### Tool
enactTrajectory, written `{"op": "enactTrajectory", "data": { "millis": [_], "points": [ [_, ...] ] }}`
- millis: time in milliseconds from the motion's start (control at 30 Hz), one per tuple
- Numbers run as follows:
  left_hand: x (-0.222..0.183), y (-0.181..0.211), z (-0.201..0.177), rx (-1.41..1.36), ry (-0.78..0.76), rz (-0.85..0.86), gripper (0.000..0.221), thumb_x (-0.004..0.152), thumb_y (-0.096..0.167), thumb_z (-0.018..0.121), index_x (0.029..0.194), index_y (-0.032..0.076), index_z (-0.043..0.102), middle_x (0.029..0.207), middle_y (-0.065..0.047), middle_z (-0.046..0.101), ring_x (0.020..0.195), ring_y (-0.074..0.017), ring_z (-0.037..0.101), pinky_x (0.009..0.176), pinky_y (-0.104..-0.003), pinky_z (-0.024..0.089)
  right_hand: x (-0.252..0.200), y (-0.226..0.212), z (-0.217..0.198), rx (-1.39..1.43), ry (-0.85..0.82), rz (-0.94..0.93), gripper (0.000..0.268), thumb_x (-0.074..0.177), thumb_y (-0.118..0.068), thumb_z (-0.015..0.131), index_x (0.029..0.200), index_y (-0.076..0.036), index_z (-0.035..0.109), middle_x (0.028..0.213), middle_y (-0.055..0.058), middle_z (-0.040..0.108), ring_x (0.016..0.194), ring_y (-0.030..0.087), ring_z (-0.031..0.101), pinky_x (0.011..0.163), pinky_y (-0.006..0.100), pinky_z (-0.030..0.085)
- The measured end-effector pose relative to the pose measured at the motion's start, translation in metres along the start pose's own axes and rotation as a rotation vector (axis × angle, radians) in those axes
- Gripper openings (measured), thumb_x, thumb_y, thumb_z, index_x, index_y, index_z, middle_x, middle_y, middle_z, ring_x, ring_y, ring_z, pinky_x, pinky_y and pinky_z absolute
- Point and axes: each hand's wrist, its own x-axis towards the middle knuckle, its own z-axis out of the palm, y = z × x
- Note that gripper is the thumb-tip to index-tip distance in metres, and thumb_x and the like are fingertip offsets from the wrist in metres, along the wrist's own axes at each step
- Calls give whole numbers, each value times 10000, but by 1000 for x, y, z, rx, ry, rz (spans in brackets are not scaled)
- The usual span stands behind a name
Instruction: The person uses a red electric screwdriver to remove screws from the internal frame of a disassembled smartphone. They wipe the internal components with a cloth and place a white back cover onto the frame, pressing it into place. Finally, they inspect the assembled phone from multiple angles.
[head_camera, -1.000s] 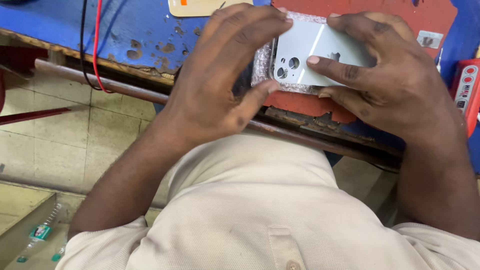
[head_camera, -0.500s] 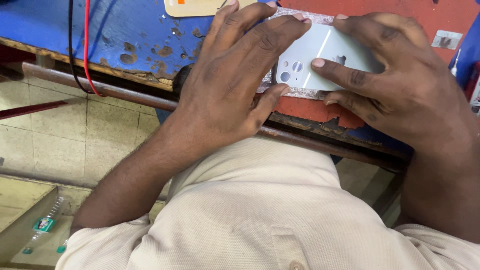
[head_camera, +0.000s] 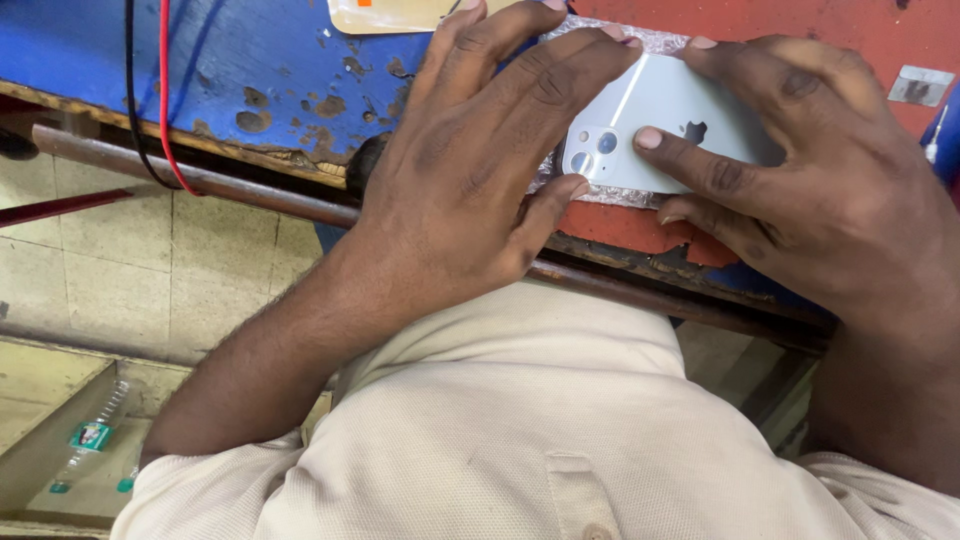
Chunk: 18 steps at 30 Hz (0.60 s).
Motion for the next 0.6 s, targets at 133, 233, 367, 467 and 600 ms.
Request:
{"op": "enactTrajectory", "data": {
  "millis": [133, 233, 367, 467, 600],
  "points": [
    [0, 0, 0, -19, -4, -9, 700, 1005, 155, 812, 1574, 112, 406, 1569, -88, 493, 1537, -304, 380, 1336, -611, 248, 2, 0, -2, -25, 24, -41, 485, 706, -340, 857, 1154, -159, 820, 1311, 223, 662, 1155, 372, 638, 955, 478, 540],
    [0, 0, 1, -1, -11, -18, 695, 986, 161, 813, 1553, 117, 415, 1548, -86, 499, 1520, -301, 380, 1312, -619, 246, 5, 0, -3, -32, 26, -74, 485, 705, -337, 867, 1140, -129, 818, 1312, 226, 660, 1150, 374, 642, 960, 481, 534],
    [1, 1, 3, -23, -14, -34, 693, 1000, 185, 818, 1556, 126, 410, 1554, -75, 497, 1530, -292, 372, 1320, -629, 240, 10, -9, -3, 9, 59, -79, 370, 759, -204, 896, 1116, -139, 821, 1289, 207, 663, 1165, 365, 618, 970, 451, 532],
    [0, 1, 2, -26, -20, -35, 699, 1003, 187, 823, 1560, 132, 404, 1566, -68, 493, 1543, -287, 361, 1327, -628, 242, 15, -13, -3, -56, 66, -119, 317, 781, -147, 910, 1089, -144, 836, 1259, 181, 681, 1174, 345, 606, 959, 413, 539],
    [0, 1, 3, -8, -15, -33, 711, 994, 185, 835, 1554, 137, 400, 1563, -60, 495, 1542, -283, 358, 1321, -627, 246, 17, -16, -3, -54, 48, -99, 311, 807, -158, 912, 1106, -137, 828, 1272, 166, 682, 1195, 348, 596, 966, 416, 530]
  ]
}}
